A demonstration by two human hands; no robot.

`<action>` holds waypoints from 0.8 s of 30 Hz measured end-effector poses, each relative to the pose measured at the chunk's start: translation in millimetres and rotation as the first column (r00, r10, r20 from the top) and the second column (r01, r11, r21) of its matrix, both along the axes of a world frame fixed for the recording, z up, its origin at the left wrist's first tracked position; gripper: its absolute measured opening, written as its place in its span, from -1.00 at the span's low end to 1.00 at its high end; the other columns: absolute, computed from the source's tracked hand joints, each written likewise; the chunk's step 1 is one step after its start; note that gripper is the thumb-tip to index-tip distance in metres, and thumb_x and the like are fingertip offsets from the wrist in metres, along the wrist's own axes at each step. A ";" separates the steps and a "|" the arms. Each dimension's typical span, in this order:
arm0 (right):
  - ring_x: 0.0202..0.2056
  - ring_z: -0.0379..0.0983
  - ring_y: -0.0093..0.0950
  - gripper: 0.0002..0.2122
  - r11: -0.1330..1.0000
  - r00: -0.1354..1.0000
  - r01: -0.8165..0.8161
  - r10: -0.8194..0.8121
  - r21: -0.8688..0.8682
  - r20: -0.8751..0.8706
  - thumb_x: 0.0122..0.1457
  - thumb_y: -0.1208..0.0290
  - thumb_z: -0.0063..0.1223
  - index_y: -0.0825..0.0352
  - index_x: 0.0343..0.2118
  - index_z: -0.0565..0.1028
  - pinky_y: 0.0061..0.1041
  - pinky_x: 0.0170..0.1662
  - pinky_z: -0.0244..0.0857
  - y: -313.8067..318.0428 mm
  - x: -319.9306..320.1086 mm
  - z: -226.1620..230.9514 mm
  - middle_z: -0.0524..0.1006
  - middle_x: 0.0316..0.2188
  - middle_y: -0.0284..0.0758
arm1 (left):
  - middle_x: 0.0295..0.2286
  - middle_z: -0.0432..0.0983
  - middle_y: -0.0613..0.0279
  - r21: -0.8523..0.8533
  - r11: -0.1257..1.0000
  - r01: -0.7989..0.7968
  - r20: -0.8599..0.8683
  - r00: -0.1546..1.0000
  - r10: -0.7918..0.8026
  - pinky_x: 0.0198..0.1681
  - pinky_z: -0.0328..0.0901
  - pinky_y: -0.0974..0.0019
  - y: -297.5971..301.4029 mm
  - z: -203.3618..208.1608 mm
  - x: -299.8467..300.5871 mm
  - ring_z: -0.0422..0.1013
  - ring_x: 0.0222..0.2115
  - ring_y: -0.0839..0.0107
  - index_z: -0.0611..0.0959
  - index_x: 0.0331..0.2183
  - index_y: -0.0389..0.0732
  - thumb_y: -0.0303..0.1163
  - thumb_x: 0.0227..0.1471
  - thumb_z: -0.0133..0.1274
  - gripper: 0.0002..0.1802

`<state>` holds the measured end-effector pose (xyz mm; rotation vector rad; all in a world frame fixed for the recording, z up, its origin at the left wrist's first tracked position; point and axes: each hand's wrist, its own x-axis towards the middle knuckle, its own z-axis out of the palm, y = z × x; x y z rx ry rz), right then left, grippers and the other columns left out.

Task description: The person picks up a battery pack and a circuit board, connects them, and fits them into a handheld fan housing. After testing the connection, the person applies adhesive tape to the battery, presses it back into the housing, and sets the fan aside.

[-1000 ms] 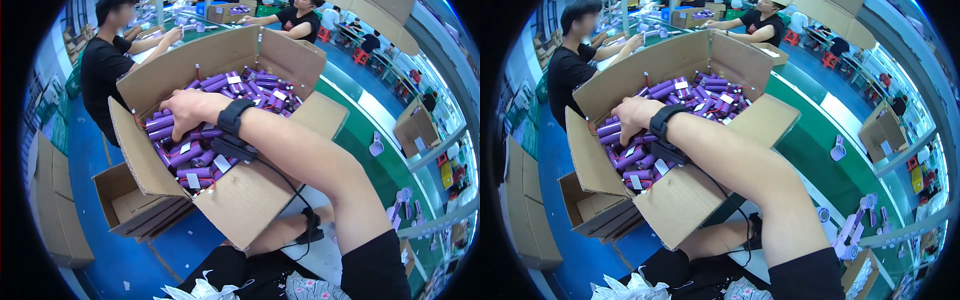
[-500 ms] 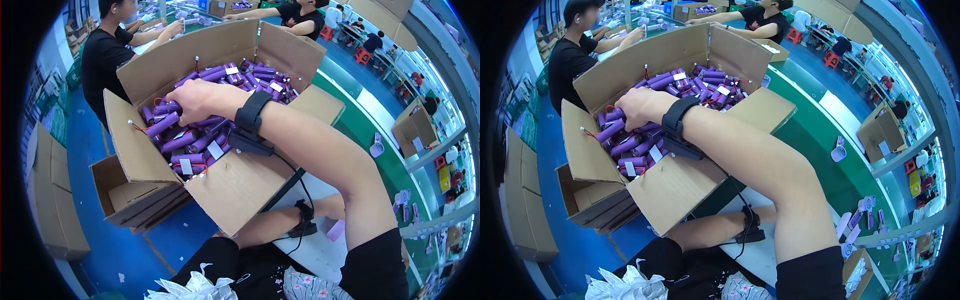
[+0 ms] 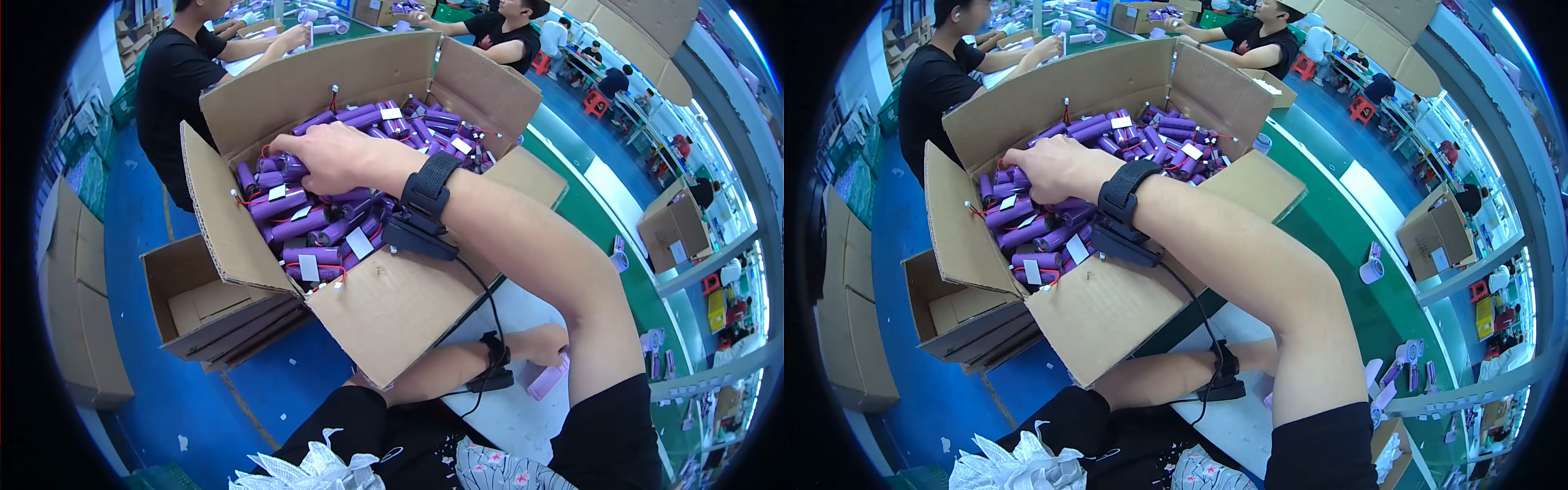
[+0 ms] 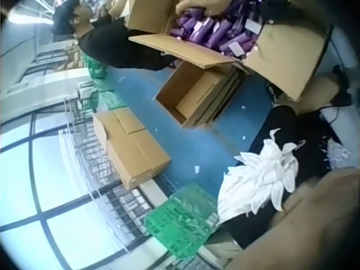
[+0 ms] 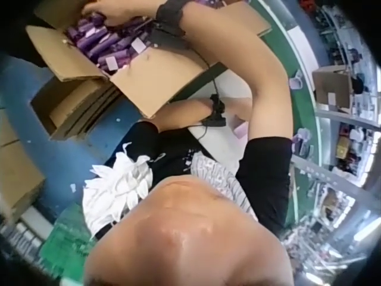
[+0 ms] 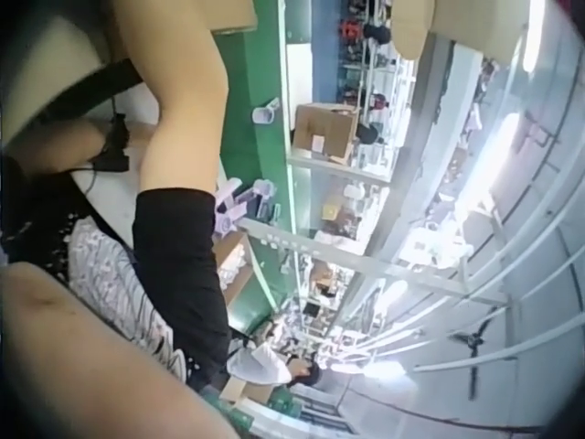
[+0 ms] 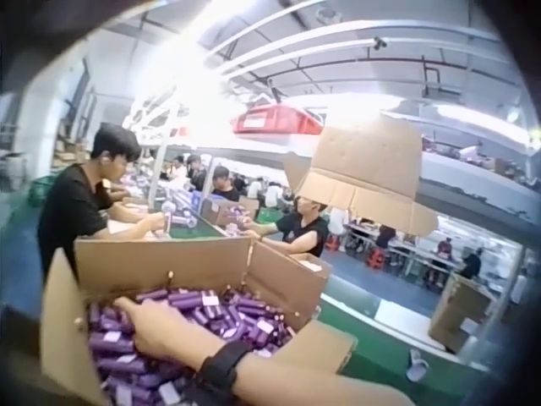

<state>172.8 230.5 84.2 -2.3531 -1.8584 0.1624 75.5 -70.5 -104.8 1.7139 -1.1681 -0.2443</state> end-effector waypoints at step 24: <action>-0.15 0.50 -0.18 -0.32 0.982 0.997 -0.037 0.050 -0.184 0.064 -0.26 0.20 0.32 0.31 0.04 0.46 -0.31 -0.02 0.39 35.6 -17.2 9.6 0.59 -0.24 -0.13 | -0.34 0.58 0.00 -0.137 0.990 -0.022 -0.102 0.995 0.008 -0.18 0.34 0.13 -7.3 -5.2 -8.6 0.49 -0.28 0.11 0.65 -0.27 -0.18 -0.31 -0.16 0.13 -0.68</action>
